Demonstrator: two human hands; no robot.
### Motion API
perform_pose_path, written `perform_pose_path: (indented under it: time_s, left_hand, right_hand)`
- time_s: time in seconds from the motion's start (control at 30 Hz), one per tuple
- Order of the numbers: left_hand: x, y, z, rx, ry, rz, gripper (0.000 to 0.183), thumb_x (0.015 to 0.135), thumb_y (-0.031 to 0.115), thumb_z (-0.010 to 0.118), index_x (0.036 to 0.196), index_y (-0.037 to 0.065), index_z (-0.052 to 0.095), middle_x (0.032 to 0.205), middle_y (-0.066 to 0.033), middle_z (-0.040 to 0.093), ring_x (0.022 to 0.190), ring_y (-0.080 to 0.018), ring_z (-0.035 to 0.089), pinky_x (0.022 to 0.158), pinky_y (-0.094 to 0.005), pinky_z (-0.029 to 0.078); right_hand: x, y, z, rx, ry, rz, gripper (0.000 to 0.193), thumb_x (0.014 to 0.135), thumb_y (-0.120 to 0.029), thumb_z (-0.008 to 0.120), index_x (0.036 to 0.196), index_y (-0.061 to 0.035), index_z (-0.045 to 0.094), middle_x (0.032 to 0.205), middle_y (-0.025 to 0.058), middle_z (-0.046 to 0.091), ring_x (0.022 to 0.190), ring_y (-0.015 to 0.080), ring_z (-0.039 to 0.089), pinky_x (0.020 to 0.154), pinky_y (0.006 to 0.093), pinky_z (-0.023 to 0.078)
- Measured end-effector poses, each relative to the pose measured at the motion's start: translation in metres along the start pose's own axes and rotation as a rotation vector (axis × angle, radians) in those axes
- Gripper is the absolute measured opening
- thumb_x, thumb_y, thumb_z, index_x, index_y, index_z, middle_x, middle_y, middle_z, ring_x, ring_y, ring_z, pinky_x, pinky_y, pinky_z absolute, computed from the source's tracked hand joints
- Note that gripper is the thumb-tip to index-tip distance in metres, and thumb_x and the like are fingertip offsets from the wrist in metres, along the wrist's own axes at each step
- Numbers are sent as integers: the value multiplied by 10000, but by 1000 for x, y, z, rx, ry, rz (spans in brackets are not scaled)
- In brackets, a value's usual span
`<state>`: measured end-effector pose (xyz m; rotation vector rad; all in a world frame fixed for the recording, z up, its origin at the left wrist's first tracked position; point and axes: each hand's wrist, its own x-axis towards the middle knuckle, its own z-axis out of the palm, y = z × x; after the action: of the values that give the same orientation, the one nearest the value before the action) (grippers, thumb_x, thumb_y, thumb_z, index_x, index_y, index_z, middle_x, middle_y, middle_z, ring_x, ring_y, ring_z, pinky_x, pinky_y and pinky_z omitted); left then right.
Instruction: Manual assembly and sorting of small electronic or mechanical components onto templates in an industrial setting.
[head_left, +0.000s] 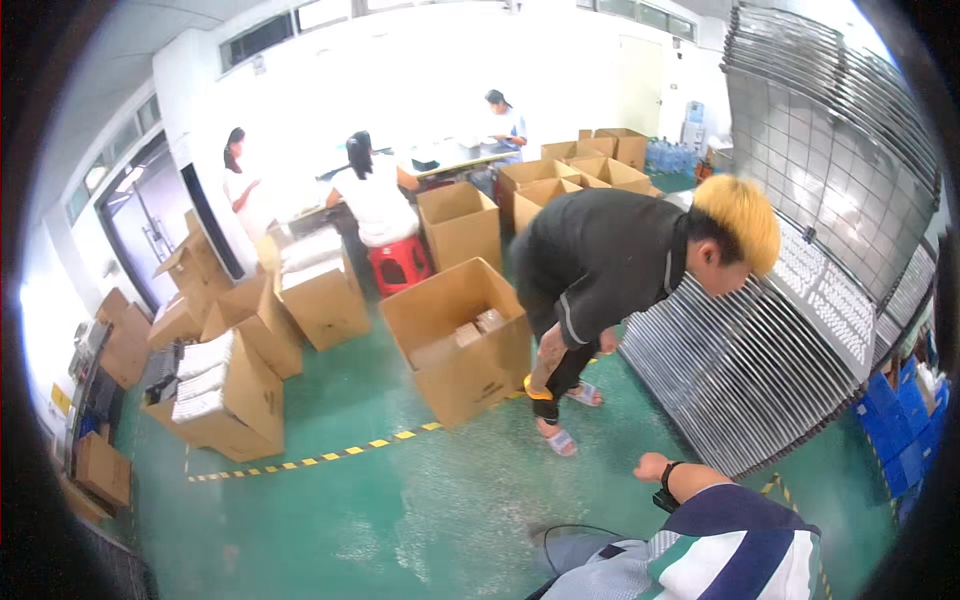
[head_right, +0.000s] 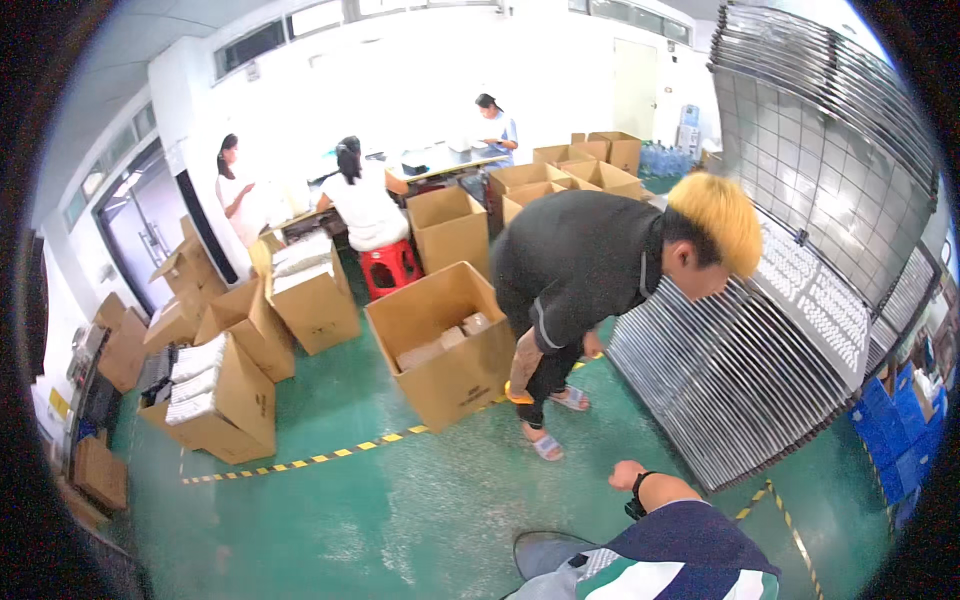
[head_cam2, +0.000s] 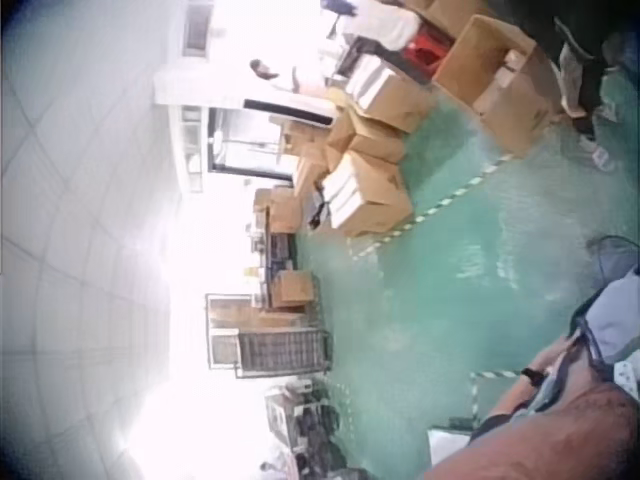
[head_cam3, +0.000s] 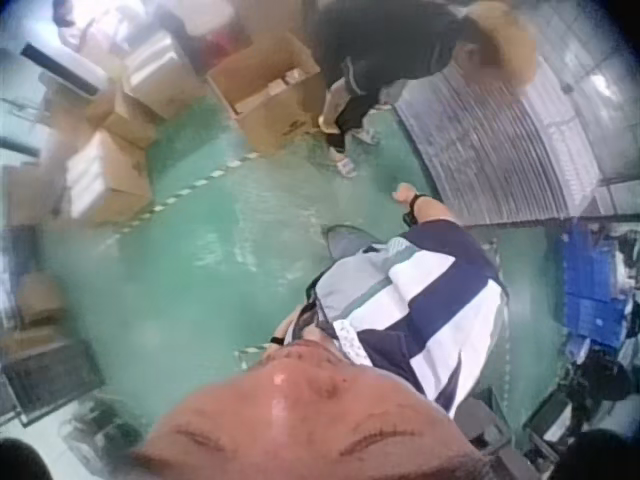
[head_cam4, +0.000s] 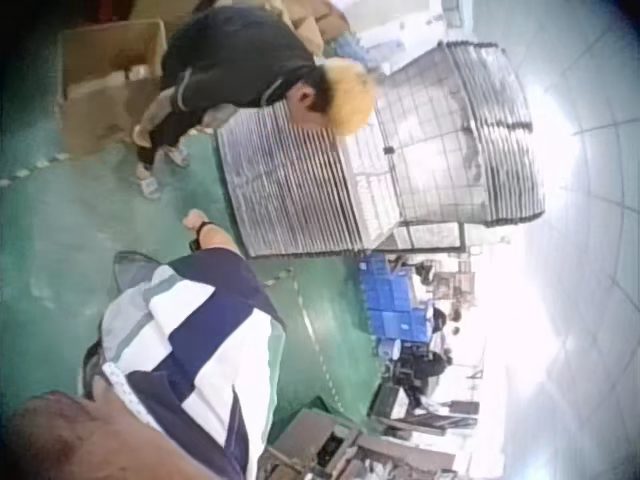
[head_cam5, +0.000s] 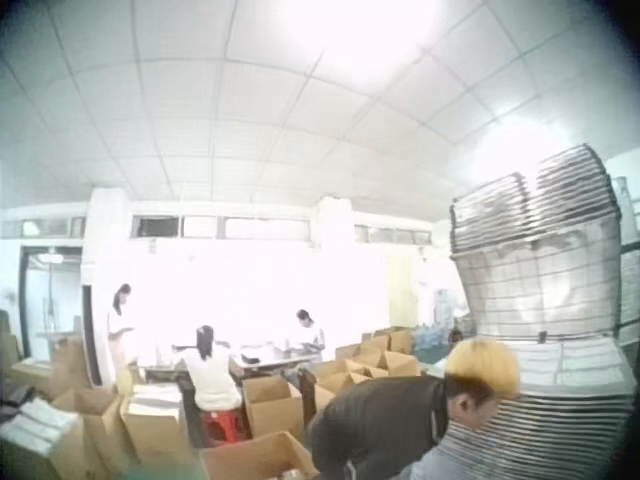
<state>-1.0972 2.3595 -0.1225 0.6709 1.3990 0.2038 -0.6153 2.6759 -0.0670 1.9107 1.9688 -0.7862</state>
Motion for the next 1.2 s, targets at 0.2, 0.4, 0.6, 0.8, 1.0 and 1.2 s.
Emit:
perform_pose_path:
  time_s: [0.2,0.4,0.6,0.8,1.0,1.2]
  left_hand:
    - [-44,-36,-62,22,196,117,461,892,358,490,1262,84,514,1101,-243,601,1004,-341,593,804,-427,468]
    - [-138,-81,8,-356,595,99,437,888,345,491,1234,81,535,1074,-246,610,979,-351,601,788,-428,469]
    - [-185,-108,8,-716,1167,20,415,884,333,492,1205,79,557,1048,-249,619,954,-360,609,772,-429,470]
    - [-307,-195,-78,-821,1202,-233,551,825,385,545,1122,-71,461,931,-283,594,871,-416,597,762,-467,480]
    - [-369,-270,-119,-959,1498,-90,357,885,301,468,1090,37,594,988,-230,635,891,-393,608,734,-435,459]
    - [-429,-354,-178,-1239,1779,-67,421,938,368,387,1141,31,538,921,-193,653,806,-326,603,711,-419,454]
  right_hand:
    - [50,-94,77,-383,-358,-112,354,761,-281,533,977,-44,684,1008,168,663,957,365,620,835,423,494]
    - [154,-395,112,-766,-264,-615,331,784,-277,500,906,-37,693,972,180,667,909,339,636,772,427,509]
    - [16,-816,93,-217,-62,-1024,274,806,-229,539,897,2,657,930,237,647,917,381,617,794,449,493]
    - [-92,-987,237,-464,-33,-1505,219,830,-199,501,898,-13,594,904,221,623,822,409,574,703,514,448]
    - [-12,-1169,448,-1465,231,-2025,180,793,-169,526,754,-51,657,770,127,641,713,232,611,618,374,483]
    - [-224,-1397,599,-1257,87,-2015,210,812,-177,523,806,0,636,838,180,640,693,292,564,619,417,467]
